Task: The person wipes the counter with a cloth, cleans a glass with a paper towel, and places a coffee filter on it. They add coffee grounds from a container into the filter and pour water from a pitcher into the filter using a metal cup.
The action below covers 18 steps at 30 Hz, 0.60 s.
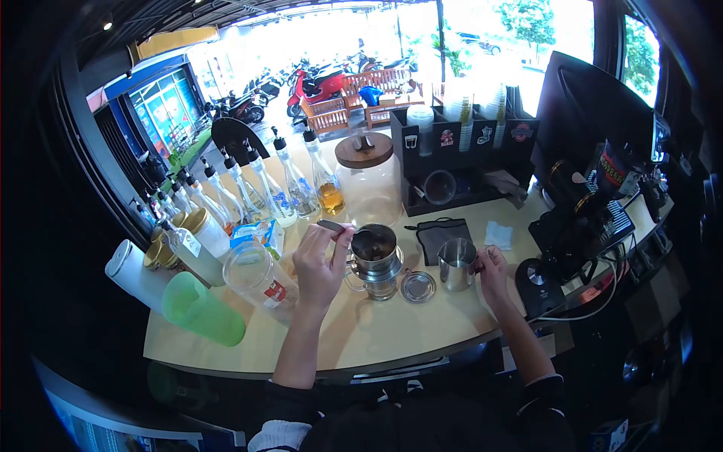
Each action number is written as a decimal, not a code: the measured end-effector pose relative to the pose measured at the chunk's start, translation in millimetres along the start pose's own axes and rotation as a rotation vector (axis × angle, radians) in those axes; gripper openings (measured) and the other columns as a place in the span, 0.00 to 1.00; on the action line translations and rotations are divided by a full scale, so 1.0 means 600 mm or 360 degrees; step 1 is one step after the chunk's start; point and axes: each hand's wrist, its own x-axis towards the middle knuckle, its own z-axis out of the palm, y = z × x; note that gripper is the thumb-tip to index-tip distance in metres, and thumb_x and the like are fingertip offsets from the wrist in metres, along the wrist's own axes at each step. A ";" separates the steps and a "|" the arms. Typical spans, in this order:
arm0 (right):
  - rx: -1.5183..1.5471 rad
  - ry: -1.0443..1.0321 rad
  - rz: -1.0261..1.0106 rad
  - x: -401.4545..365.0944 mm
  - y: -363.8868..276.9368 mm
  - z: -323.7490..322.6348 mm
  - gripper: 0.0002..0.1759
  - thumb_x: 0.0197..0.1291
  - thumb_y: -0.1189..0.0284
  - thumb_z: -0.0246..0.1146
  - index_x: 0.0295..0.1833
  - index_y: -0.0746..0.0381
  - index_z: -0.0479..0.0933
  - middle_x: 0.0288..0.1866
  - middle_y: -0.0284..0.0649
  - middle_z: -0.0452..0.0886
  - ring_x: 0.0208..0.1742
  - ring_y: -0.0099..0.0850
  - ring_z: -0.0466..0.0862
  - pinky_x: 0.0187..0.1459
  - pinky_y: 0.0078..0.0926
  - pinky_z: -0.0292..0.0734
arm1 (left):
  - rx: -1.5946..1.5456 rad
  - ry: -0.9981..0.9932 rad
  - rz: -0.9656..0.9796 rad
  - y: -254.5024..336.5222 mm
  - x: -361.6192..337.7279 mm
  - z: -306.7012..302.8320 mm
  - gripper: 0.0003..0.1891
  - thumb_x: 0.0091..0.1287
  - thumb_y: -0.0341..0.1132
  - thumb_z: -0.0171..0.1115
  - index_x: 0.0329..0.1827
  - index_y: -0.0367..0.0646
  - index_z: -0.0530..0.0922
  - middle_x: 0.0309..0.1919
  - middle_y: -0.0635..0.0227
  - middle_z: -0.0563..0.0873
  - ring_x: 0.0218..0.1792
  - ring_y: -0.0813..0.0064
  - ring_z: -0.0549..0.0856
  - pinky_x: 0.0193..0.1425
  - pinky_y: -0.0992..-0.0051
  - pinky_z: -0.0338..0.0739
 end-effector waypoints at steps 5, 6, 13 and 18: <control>-0.0475 -0.0133 -0.0052 0.034 0.009 -0.024 0.09 0.65 0.71 0.59 0.34 0.60 0.66 0.30 0.33 0.74 0.31 0.22 0.76 0.34 0.22 0.70 | -0.0045 -0.0067 -0.0019 0.000 0.000 0.001 0.04 0.61 0.26 0.64 0.37 0.37 0.81 0.26 0.65 0.82 0.29 0.69 0.80 0.33 0.71 0.72; -0.0829 -0.0120 -0.0122 0.044 0.013 -0.029 0.07 0.63 0.72 0.60 0.37 0.62 0.68 0.36 0.36 0.76 0.34 0.24 0.78 0.36 0.22 0.72 | -0.0043 -0.0065 -0.0019 0.002 0.003 0.000 0.04 0.61 0.26 0.64 0.37 0.37 0.81 0.26 0.65 0.82 0.29 0.69 0.80 0.33 0.71 0.72; -0.1062 -0.0606 -0.0826 -0.001 -0.210 0.176 0.25 0.54 0.77 0.66 0.60 0.63 0.70 0.58 0.42 0.72 0.39 0.24 0.76 0.40 0.19 0.73 | 0.0085 -0.0194 0.0306 0.019 0.021 0.013 0.05 0.60 0.27 0.65 0.37 0.39 0.80 0.28 0.66 0.79 0.31 0.67 0.78 0.36 0.69 0.72; -0.0873 -0.1202 -0.0785 -0.017 -0.264 0.280 0.29 0.58 0.79 0.63 0.67 0.62 0.67 0.64 0.40 0.69 0.35 0.20 0.76 0.37 0.14 0.71 | 0.0163 -0.0358 0.0510 0.032 0.030 0.014 0.07 0.59 0.28 0.65 0.39 0.41 0.78 0.31 0.67 0.79 0.35 0.64 0.78 0.42 0.67 0.71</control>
